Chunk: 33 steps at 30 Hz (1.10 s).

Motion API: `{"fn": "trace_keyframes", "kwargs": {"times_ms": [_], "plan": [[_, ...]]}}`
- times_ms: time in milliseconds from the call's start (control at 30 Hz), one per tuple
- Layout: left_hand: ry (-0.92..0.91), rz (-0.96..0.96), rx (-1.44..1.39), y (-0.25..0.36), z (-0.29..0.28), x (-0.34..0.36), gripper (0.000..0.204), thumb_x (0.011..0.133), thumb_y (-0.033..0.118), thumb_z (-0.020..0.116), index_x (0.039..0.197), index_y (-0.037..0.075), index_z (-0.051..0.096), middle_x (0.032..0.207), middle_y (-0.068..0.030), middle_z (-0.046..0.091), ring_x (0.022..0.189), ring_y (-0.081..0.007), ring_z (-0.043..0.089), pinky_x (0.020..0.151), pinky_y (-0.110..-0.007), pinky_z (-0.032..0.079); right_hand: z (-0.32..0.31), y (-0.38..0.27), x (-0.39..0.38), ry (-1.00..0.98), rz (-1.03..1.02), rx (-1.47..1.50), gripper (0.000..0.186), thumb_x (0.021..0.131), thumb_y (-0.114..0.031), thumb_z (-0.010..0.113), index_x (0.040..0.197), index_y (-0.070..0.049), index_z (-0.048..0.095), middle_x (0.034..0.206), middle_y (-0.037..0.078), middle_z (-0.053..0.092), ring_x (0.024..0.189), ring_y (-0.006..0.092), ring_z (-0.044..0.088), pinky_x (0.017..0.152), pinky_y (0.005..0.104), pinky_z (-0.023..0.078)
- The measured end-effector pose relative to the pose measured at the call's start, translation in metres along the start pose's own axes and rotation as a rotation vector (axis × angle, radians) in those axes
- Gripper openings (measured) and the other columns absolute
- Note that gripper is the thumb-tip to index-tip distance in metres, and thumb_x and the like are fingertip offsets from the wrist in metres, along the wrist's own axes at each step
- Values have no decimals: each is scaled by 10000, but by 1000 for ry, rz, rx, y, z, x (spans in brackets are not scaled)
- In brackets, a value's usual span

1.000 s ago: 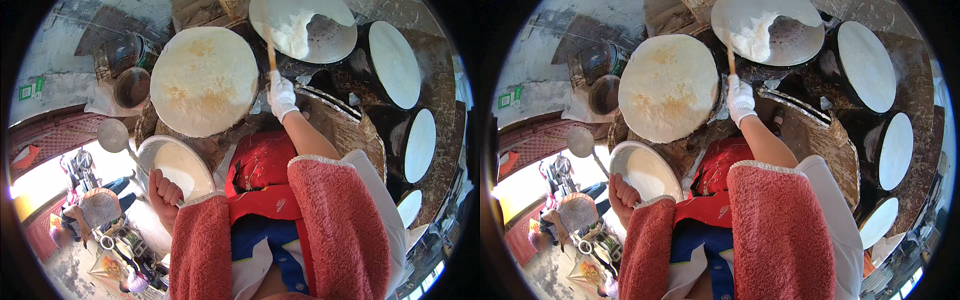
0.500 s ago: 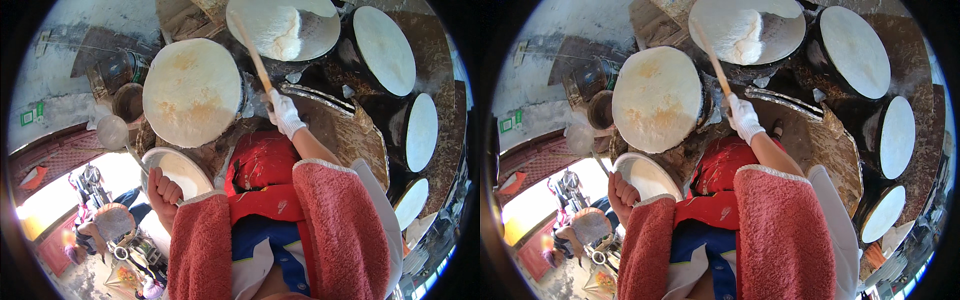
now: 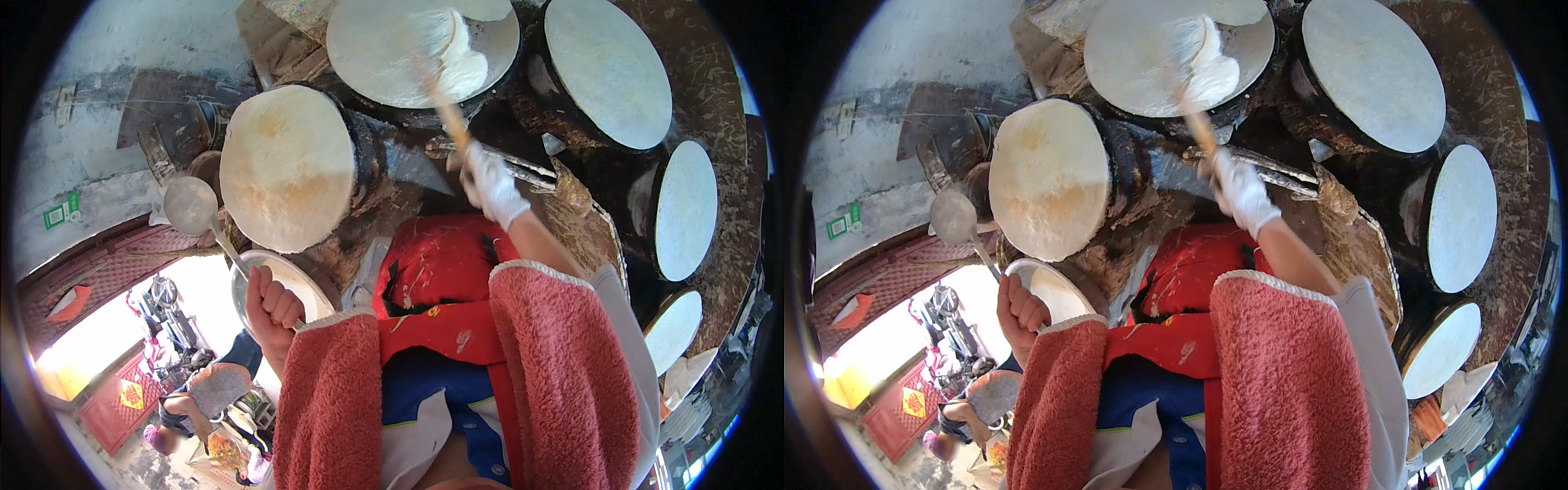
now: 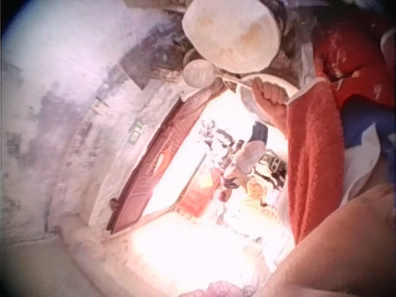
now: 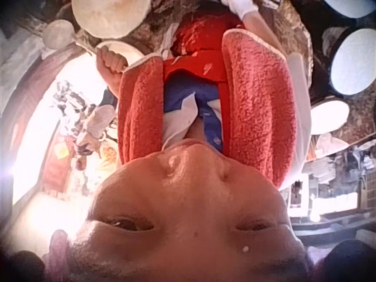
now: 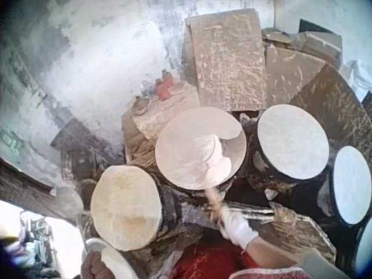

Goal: The person ladles batter onto multiple hot griddles, spreads it into thin circles, flips the crepes, and stacks them on a nearby tray. The process is repeated continuously across several griddles.

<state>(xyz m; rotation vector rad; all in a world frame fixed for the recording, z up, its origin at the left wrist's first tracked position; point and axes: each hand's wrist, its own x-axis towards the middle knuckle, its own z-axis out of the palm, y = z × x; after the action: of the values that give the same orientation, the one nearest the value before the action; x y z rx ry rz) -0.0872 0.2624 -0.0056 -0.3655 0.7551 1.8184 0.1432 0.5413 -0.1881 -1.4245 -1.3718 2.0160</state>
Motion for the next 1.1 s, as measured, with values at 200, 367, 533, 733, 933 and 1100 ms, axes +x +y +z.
{"fn": "trace_keyframes", "kwargs": {"times_ms": [200, 367, 533, 733, 933, 1100], "plan": [[22, -15, 39, -26, 21, 12, 362, 1052, 299, 343, 718, 160, 362, 483, 78, 212, 369, -51, 184, 333, -222, 185, -75, 17, -16, -23, -149, -183, 474, 933, -484, 493, 884, -49, 677, 578, 5, 482, 433, 102, 393, 396, 264, 302], [68, -12, 33, -51, 40, 20, 365, 1048, 311, 357, 713, 166, 376, 481, 82, 214, 365, -48, 193, 338, -221, 184, -114, -16, 24, -55, 164, 208, 555, 927, -571, 470, 900, -56, 673, 547, -12, 406, 387, 113, 323, 387, 290, 231], [92, 5, 40, -75, 56, 24, 373, 1050, 322, 340, 712, 166, 368, 477, 79, 207, 352, -53, 176, 323, -230, 169, -133, 16, 2, -363, -61, -305, 597, 942, -567, 435, 865, -26, 677, 627, 31, 565, 574, 139, 514, 565, 317, 435], [125, 35, 37, -107, 73, 23, 379, 1051, 322, 331, 703, 170, 344, 476, 75, 204, 347, -61, 174, 317, -235, 177, -183, 1, 52, -55, 56, -169, 574, 929, -521, 462, 854, 3, 683, 612, 29, 536, 575, 124, 498, 556, 286, 403], [117, 44, 44, -125, 89, 23, 376, 1059, 305, 301, 718, 149, 333, 486, 59, 198, 363, -66, 163, 318, -231, 200, -131, -61, 122, 121, 42, -313, 589, 912, -554, 413, 880, -32, 684, 768, 167, 660, 789, 333, 640, 749, 405, 469], [117, 42, 198, -122, 85, 48, 391, 1043, 332, 353, 683, 183, 323, 472, 83, 195, 353, -58, 157, 309, -233, 177, -144, -31, 75, 181, -96, -528, 516, 925, -496, 424, 951, -43, 669, 828, 177, 619, 835, 336, 575, 780, 403, 452]]}}
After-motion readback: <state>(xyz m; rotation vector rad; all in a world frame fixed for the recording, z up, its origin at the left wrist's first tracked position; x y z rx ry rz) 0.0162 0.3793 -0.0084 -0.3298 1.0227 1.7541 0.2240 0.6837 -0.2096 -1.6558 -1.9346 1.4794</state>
